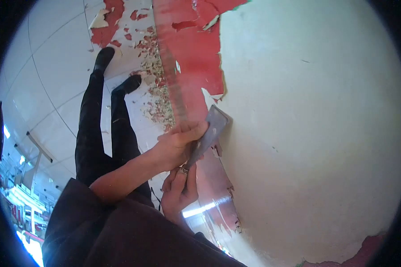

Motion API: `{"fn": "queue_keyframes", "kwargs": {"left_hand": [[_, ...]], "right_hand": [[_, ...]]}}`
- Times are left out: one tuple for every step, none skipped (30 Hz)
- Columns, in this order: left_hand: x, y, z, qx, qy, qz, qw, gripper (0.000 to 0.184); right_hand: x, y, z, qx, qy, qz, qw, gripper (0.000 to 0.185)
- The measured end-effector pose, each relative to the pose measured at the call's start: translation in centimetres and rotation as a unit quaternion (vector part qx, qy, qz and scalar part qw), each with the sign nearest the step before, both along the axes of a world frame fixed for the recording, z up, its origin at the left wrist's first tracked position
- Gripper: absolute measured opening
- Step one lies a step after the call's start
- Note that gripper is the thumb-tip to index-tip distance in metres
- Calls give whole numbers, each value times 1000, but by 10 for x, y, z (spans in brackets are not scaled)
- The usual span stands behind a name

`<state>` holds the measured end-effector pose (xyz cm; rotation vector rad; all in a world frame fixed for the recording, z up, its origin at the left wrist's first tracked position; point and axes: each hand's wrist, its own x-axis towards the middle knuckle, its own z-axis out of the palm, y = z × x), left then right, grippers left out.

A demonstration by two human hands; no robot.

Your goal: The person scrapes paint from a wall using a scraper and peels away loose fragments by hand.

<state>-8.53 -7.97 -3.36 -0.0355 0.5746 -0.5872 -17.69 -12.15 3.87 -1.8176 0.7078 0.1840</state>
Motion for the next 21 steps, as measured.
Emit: {"fn": "queue_keyframes", "kwargs": {"left_hand": [[-4, -3, -2, -11, 1, -20, 1000, 34], [-6, -7, -2, -23, -3, -41, 999, 34], [-7, -9, -2, -27, -3, -37, 999, 34], [-7, -8, -3, -7, -32, -34, 999, 34], [-8, -8, -5, 14, -59, -31, 998, 34], [-9, -8, -7, 15, -57, -28, 998, 34], [-10, -8, -9, 29, -79, -22, 996, 34], [-11, -8, -12, 43, -100, -18, 994, 34], [-11, -6, -15, 43, -99, -21, 994, 34], [-9, -3, -18, 55, -134, -23, 989, 33], [-8, -2, -21, 65, -170, -25, 983, 33], [-9, -2, -25, 64, -169, -30, 983, 33], [-9, -2, -28, 97, -196, -37, 975, 33], [-9, -1, -31, 133, -225, -43, 964, 33], [-9, -1, -34, 138, -226, -46, 963, 33], [-11, -2, -40, 156, -215, -54, 963, 31], [-14, -1, -46, 174, -201, -63, 962, 30], [-17, 2, -53, 183, -201, -67, 960, 30], [-20, 5, -61, 191, -175, -69, 963, 28], [-23, 7, -69, 199, -149, -71, 966, 27], [-27, 9, -77, 204, -133, -54, 968, 24]], "right_hand": [[-6, -6, -2, 11, -1, -16, 1000, 47], [-11, -10, -2, 5, 6, -13, 1000, 47], [-10, -12, -4, 14, -8, -9, 1000, 47], [-10, -15, -7, 26, -24, -4, 999, 47], [-13, -20, -10, 30, -24, 1, 999, 48], [-15, -25, -15, 31, -23, 3, 999, 48], [-17, -28, -21, 45, -29, 4, 999, 47], [-20, -32, -29, 59, -35, 2, 998, 47], [-23, -36, -37, 60, -34, -1, 998, 47], [-25, -40, -46, 58, -57, 14, 997, 46], [-28, -44, -54, 54, -79, 27, 995, 45], [-30, -48, -60, 53, -78, 23, 995, 45], [-32, -50, -66, 74, -72, 29, 994, 44], [-34, -52, -70, 97, -68, 36, 992, 43], [-35, -54, -70, 102, -53, 41, 993, 44], [-37, -58, -70, 109, -55, 40, 992, 44], [-40, -64, -69, 148, -12, 29, 989, 45], [-42, -66, -67, 186, 31, 17, 982, 45], [-44, -68, -66, 221, 50, 5, 974, 44], [-44, -70, -66, 229, 50, 2, 972, 44], [-44, -72, -66, 237, 71, 19, 969, 44]]}}
